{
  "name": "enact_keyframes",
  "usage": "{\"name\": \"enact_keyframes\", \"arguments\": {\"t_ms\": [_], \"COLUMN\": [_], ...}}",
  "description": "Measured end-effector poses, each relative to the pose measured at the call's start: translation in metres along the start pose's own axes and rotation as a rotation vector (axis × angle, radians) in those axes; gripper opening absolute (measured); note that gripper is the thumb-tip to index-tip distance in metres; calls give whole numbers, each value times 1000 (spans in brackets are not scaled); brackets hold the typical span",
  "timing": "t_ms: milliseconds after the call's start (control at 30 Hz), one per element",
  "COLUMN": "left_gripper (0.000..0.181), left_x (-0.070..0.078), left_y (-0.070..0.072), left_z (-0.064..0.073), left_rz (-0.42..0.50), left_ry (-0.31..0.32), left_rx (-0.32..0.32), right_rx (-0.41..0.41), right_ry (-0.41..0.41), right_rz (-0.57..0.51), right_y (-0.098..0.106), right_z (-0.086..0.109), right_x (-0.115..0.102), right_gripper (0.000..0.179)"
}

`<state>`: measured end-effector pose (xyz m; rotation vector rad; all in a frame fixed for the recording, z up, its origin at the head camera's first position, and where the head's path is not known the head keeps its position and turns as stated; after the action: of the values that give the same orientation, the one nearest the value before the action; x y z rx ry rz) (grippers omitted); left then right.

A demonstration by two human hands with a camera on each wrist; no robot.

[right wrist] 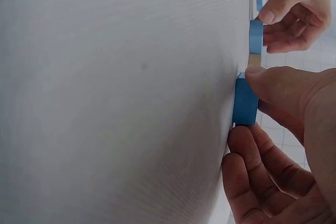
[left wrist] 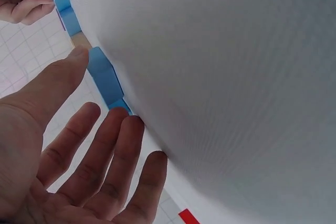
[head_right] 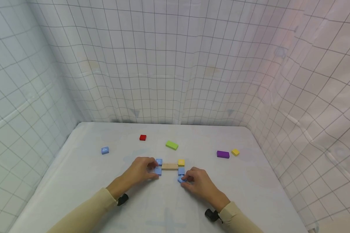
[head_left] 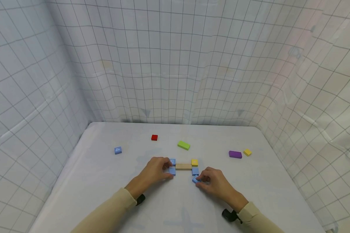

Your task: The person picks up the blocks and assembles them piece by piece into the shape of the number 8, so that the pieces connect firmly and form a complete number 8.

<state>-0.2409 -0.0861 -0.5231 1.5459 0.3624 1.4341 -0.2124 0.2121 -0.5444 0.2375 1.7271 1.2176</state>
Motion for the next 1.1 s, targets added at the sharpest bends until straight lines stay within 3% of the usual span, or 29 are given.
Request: {"name": "enact_keyframes", "arguments": {"t_ms": [267, 800, 1100], "left_gripper": [38, 50, 55], "left_x": [-12, -91, -134], "left_y": [19, 93, 124], "left_z": [14, 44, 60], "left_rz": [-20, -69, -68], "left_ry": [34, 46, 135], "left_rx": [69, 304, 282], "right_rx": [-3, -22, -28], "right_ry": [-26, -20, -31], "right_rz": [0, -6, -16], "right_y": [0, 2, 2], "right_z": [-1, -2, -3], "right_x": [2, 3, 2], "right_gripper": [13, 13, 14]}}
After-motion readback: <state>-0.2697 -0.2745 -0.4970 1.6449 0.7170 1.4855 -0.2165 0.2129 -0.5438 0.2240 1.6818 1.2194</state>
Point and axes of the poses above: each hand's wrist, its own z-axis away from the middle knuckle, its own y-axis out of the back of the hand, x = y × z, the point moved 2 cm from there along -z, towards the middle knuckle, and after that the axes turned 13 degrees about -x, right-handed, at the moved point
